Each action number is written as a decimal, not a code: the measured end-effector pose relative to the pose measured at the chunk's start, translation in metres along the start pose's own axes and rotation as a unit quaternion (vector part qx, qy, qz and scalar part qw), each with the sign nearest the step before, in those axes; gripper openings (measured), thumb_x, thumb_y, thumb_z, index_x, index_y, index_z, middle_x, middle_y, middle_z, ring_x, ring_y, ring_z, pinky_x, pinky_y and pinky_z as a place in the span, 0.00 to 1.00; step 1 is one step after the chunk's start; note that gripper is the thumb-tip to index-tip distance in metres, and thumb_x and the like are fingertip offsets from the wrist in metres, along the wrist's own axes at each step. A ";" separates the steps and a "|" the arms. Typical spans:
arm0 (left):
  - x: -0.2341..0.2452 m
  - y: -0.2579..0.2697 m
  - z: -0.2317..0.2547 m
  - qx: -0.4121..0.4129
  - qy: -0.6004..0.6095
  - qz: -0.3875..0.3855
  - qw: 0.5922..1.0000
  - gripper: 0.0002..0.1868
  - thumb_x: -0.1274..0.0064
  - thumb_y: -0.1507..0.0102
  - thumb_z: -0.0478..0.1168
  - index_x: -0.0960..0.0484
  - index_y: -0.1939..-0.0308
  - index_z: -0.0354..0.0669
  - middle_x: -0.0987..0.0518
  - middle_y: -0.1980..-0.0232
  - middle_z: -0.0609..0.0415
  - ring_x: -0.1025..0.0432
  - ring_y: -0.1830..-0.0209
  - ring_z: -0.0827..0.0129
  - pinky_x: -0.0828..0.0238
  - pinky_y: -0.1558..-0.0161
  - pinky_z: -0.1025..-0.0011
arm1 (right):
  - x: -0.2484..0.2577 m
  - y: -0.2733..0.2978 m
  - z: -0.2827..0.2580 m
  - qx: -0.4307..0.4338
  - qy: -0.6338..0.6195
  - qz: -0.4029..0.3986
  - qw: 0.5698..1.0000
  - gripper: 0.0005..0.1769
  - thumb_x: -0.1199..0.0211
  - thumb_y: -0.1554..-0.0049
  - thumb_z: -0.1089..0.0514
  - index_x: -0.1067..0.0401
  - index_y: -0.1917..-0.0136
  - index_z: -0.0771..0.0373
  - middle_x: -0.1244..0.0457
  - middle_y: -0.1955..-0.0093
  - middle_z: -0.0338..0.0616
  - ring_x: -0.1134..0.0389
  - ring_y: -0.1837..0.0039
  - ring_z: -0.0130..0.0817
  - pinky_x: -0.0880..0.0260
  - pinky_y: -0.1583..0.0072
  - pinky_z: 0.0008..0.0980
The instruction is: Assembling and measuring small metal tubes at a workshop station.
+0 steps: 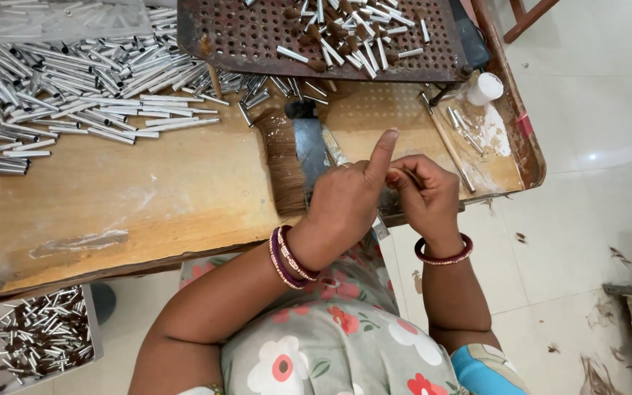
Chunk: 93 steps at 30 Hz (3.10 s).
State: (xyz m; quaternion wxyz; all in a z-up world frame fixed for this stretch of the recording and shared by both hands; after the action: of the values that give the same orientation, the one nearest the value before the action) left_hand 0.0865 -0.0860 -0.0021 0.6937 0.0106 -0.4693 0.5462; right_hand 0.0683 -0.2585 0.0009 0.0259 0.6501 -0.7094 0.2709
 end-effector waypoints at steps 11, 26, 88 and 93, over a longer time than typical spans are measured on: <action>0.041 0.003 0.013 -0.015 0.005 0.044 0.999 0.43 0.45 0.43 0.31 0.43 0.24 0.37 0.18 0.50 0.44 0.22 0.52 0.48 0.27 0.53 0.53 | 0.017 -0.015 -0.076 0.262 0.256 -0.095 0.926 0.43 0.33 0.50 0.38 0.34 0.31 0.66 0.42 0.27 0.63 0.39 0.28 0.60 0.38 0.30 0.48; 0.106 0.079 -0.033 0.046 0.092 0.300 0.948 0.06 0.42 0.28 0.33 0.24 0.50 0.40 0.21 0.40 0.42 0.24 0.38 0.57 0.28 0.35 0.66 | -0.015 0.006 -0.024 0.179 0.218 0.028 0.959 0.13 0.27 0.44 0.53 0.24 0.49 0.60 0.32 0.58 0.41 0.32 0.51 0.43 0.39 0.40 0.41; 0.100 0.088 -0.044 0.098 0.240 0.320 0.911 0.06 0.46 0.28 0.34 0.26 0.50 0.37 0.28 0.35 0.44 0.29 0.35 0.62 0.31 0.31 0.63 | -0.007 -0.017 -0.037 0.126 0.207 0.009 0.970 0.11 0.24 0.46 0.55 0.21 0.55 0.63 0.31 0.61 0.42 0.30 0.59 0.34 0.32 0.54 0.32; 0.101 0.087 -0.042 0.098 0.241 0.317 0.912 0.05 0.46 0.28 0.34 0.26 0.50 0.38 0.28 0.35 0.44 0.29 0.34 0.62 0.31 0.30 0.62 | -0.008 -0.024 -0.039 0.080 0.199 -0.022 0.976 0.06 0.26 0.44 0.58 0.20 0.59 0.62 0.31 0.63 0.40 0.30 0.62 0.30 0.33 0.57 0.31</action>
State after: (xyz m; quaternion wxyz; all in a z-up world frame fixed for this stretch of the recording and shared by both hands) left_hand 0.0429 0.0471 -0.0021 0.5715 -0.2032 -0.2103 0.7668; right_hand 0.0797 -0.2353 0.0400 0.1208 0.5984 -0.6516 0.4503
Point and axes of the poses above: each hand's wrist, its own y-axis away from the middle knuckle, its own x-axis out of the back of the hand, z = x × y, the point moved 1 cm from there along -y, towards the middle knuckle
